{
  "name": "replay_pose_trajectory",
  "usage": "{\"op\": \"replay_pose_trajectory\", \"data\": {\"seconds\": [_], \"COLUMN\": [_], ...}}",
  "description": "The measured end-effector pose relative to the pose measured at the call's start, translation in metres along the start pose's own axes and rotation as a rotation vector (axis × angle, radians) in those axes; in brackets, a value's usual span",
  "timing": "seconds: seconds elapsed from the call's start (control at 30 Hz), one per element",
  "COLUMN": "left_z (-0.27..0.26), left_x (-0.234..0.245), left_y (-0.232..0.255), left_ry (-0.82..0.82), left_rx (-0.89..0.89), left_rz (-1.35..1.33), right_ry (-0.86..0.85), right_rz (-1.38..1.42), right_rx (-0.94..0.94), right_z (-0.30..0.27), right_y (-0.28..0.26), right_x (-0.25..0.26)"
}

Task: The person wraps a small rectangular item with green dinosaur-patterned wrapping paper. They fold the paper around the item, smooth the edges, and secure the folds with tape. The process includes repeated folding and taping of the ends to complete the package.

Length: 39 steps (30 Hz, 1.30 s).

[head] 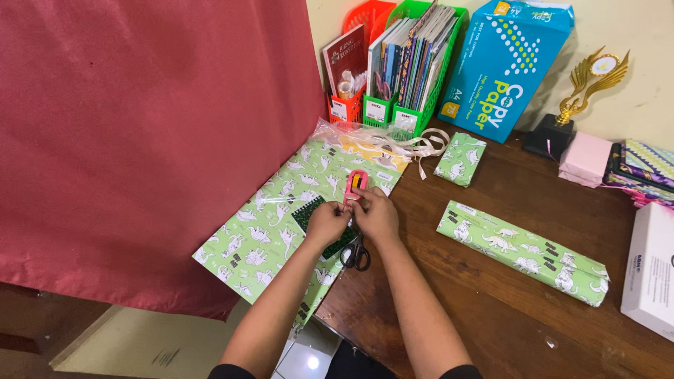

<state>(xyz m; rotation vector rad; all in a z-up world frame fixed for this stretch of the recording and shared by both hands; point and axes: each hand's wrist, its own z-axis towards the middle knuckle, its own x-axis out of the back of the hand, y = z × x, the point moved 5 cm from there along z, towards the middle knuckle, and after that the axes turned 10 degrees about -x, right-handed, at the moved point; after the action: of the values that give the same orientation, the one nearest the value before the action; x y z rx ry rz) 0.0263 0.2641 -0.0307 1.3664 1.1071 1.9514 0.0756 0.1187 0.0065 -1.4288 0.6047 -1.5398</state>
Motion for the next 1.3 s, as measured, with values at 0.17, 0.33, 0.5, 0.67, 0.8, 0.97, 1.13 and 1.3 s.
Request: {"op": "replay_pose_trajectory", "data": {"seconds": [0.17,0.33,0.5,0.67,0.8,0.97,1.13,1.3], "left_z": [0.000,-0.003,-0.010,-0.021,-0.031,-0.049,-0.076,-0.089], "left_x": [-0.003,-0.004,0.001,-0.011,-0.054,-0.127,-0.194,-0.226], "left_y": [-0.003,0.003,0.025,0.063,0.101,0.144,0.183,0.207], "left_ry": [-0.012,-0.087,-0.188,-0.276,-0.365,-0.426,-0.456,-0.287], "left_rx": [-0.028,-0.014,-0.124,-0.333,-0.453,-0.494,-0.589,-0.681], "left_rz": [0.066,0.121,0.199,0.012,-0.281,-0.436,-0.426,-0.150], "right_ry": [0.014,-0.095,-0.263,-0.056,0.163,0.256,0.211,0.272], "right_rz": [-0.049,0.143,0.316,-0.090,-0.507,-0.706,-0.894,-0.917], "right_rx": [-0.031,0.029,0.157,0.168,0.161,-0.100,-0.063,-0.057], "right_z": [-0.002,0.002,-0.012,-0.035,-0.044,-0.078,-0.105,-0.125], "right_y": [0.005,0.013,0.017,0.045,0.079,0.128,0.142,0.132], "right_x": [-0.003,-0.004,0.036,0.135,0.212,0.281,0.291,0.278]}}
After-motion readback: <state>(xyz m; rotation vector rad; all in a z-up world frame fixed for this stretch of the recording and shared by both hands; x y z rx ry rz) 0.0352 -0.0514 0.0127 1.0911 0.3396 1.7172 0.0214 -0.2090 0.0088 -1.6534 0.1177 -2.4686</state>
